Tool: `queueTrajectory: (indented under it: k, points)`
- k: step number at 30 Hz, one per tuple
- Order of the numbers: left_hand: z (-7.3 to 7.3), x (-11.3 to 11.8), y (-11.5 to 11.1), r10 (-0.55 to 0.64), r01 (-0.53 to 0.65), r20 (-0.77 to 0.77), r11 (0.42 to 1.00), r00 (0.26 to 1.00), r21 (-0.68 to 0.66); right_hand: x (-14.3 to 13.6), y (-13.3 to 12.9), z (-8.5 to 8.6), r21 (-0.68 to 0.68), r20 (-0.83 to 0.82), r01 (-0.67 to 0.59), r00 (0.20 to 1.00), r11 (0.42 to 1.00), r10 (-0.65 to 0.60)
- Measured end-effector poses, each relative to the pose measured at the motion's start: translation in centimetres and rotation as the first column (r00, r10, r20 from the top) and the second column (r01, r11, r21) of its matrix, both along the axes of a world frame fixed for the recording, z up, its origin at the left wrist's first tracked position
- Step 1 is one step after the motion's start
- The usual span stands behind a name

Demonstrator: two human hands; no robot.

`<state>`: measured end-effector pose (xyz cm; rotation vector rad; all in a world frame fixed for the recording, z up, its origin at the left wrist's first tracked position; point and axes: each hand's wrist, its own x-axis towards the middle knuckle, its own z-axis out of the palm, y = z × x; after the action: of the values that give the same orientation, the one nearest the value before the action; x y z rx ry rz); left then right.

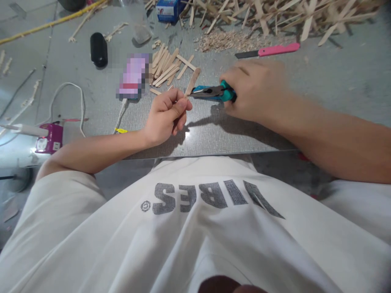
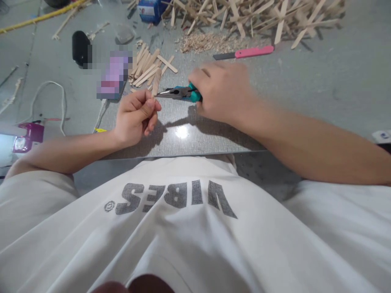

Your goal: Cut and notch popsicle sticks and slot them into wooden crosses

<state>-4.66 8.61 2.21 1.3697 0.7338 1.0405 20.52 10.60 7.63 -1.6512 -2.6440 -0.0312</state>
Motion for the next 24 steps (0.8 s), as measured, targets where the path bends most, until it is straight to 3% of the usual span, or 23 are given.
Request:
queueTrajectory:
  k: [12,17,20,24]
  points:
    - [-0.3,0.0,0.4,-0.085,0.084,0.004,0.994,0.996,0.073,0.6,0.5,-0.6,0.047,-0.038,-0.115,0.992,0.992,0.116]
    - [-0.2,0.0,0.6,-0.081,0.080,0.002,0.992,0.997,0.100,0.4,-0.2,0.1,-0.165,-0.265,-0.160,0.958,0.973,0.112]
    - [-0.3,0.0,0.6,-0.050,0.052,-0.022,0.994,0.998,0.100,0.6,-0.2,0.7,-0.335,-0.399,-0.219,0.914,0.916,0.073]
    - [-0.8,0.0,0.4,-0.022,0.026,-0.033,0.993,0.999,0.112,0.9,0.5,0.9,-0.484,-0.461,-0.316,0.885,0.816,0.069]
